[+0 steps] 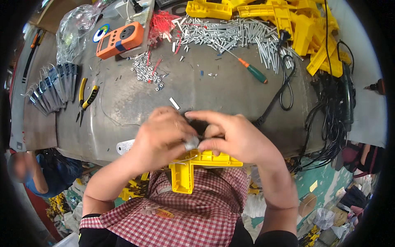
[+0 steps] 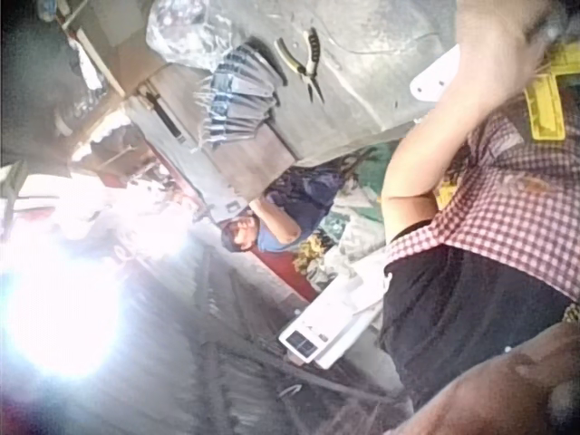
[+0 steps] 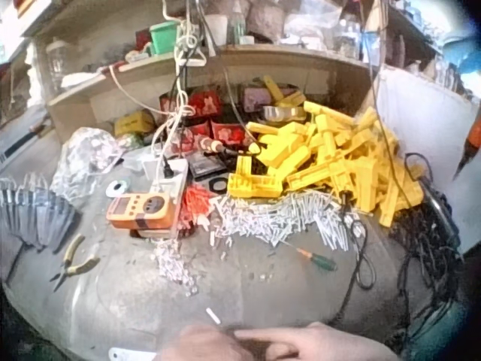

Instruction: Assembling a yellow plastic electronic housing with wiring, screws, and a metal plate using an electric screwdriver and soldering iron.

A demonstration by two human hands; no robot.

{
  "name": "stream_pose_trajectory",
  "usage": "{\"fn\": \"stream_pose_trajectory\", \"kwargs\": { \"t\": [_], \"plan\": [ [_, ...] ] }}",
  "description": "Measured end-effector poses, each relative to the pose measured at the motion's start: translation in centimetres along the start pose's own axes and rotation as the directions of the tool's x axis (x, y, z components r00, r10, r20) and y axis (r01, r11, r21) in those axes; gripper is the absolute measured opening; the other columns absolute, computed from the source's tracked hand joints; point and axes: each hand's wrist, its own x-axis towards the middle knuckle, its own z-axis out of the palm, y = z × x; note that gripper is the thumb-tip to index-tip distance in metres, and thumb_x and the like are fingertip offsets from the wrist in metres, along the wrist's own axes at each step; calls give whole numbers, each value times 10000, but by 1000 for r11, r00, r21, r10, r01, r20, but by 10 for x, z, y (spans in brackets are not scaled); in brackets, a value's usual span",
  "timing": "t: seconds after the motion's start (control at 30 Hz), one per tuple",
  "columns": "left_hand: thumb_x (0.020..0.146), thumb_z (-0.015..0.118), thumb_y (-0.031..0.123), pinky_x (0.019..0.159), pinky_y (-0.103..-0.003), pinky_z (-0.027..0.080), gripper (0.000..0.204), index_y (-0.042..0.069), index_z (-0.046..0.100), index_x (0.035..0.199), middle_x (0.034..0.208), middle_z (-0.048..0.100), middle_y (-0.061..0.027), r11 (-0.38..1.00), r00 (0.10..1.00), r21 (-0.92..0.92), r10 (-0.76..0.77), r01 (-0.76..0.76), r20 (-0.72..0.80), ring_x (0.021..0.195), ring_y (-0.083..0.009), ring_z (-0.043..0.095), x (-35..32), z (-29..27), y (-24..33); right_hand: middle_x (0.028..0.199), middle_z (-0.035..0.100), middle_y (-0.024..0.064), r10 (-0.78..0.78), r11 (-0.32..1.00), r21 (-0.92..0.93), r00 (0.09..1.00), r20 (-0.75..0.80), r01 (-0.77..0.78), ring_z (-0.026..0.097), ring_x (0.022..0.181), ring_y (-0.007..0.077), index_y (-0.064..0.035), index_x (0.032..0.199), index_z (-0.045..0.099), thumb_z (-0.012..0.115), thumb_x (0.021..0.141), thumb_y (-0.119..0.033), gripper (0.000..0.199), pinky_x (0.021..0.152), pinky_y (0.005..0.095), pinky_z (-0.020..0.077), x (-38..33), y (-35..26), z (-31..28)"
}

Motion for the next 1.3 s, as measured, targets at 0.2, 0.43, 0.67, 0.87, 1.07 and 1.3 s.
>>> {"fn": "stream_pose_trajectory", "kwargs": {
  "t": [0.2,0.43,0.67,0.87,1.07,1.3],
  "plan": [
    [590,710,17,861,-391,449,328,46,600,898,1044,584,-74,897,998,440,-4,-25,64,1001,-280,540,18,-19,-40,688,604,18,6,920,382,971,-239,88,485,600,40,33,1140,576,526,939,-102,247,569,197,418,5,28,-1],
    [635,673,-28,802,-359,473,272,31,580,884,954,578,-91,923,993,366,-107,118,-52,911,-291,567,13,-15,-33,669,573,-2,2,950,290,931,-365,112,500,623,40,25,1026,622,540,930,-100,178,575,209,422,10,16,8],
    [703,654,-100,725,-304,493,198,-9,589,866,864,620,-99,954,890,-203,-283,222,-356,803,-248,616,14,-6,8,661,547,-27,2,946,294,909,-418,133,447,601,0,27,997,627,588,918,-149,197,517,192,362,4,5,9],
    [775,613,-55,921,-389,447,182,-20,562,946,1203,595,-206,999,977,-27,36,-43,-212,1094,-260,582,12,-10,16,694,635,14,-182,958,80,800,-572,275,517,638,8,10,992,645,636,879,-111,166,554,204,421,3,10,22],
    [853,583,-15,969,-355,428,147,-21,571,999,1181,605,-162,528,923,-833,-380,166,-57,1089,-212,568,5,2,14,730,666,83,-407,912,-223,690,-599,344,616,591,112,-19,906,672,687,813,-95,121,544,250,465,6,18,23],
    [854,610,-18,839,-275,468,137,-11,564,983,963,622,-51,519,842,-803,-537,292,-41,916,-116,587,5,0,13,691,650,48,-606,778,-565,564,-561,273,608,542,199,-67,838,669,712,770,-113,92,508,290,465,0,12,28]
  ]
}}
